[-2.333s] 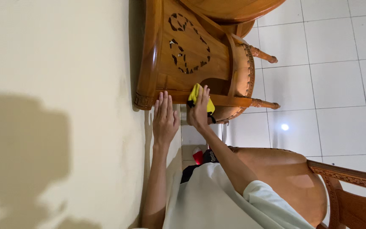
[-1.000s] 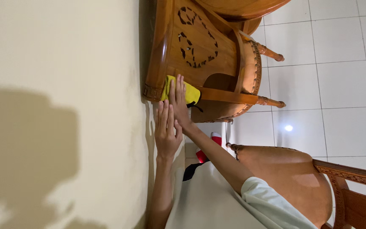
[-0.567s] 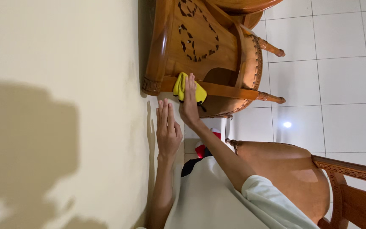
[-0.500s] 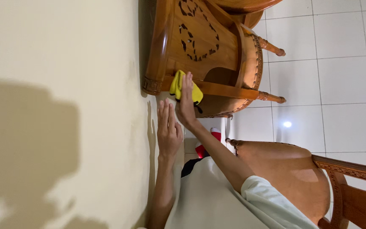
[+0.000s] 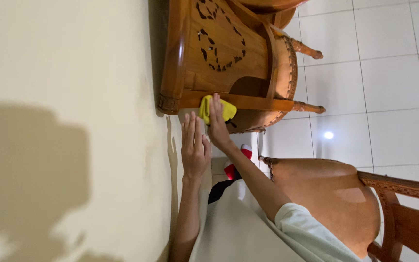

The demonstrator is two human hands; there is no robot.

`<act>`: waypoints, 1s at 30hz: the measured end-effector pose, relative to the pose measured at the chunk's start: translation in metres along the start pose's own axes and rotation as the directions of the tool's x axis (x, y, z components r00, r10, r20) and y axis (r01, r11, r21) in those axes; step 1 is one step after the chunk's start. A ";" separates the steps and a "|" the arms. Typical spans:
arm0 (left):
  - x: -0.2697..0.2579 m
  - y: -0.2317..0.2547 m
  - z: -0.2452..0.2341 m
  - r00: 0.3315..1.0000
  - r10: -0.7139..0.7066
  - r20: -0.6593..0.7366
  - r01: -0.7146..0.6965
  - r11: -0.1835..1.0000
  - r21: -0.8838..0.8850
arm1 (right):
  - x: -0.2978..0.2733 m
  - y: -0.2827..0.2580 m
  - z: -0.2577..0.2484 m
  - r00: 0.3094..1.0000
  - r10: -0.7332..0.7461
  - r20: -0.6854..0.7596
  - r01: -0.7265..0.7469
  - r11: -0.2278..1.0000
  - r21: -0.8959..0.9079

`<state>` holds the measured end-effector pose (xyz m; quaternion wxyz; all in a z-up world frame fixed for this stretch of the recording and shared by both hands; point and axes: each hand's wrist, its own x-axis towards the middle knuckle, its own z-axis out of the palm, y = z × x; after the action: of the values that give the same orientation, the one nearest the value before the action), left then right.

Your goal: The person wipes a round wooden table and a wooden chair with a yellow cloth. They move a pink spray bottle on the table to reach the surface, then wipe the chair's backrest, seat, and legs.

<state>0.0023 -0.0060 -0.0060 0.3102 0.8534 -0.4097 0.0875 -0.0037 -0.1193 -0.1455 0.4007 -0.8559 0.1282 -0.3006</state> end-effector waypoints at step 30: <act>0.029 -0.007 0.027 0.989 -0.027 0.142 0.016 0.997 0.076 | -0.013 0.030 -0.013 0.991 -0.026 0.132 0.025 1.000 0.009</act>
<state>0.0231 -0.0375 -0.0189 0.2488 0.8728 -0.4182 0.0380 -0.0218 -0.1406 -0.1676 0.4078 -0.8739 0.0894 -0.2490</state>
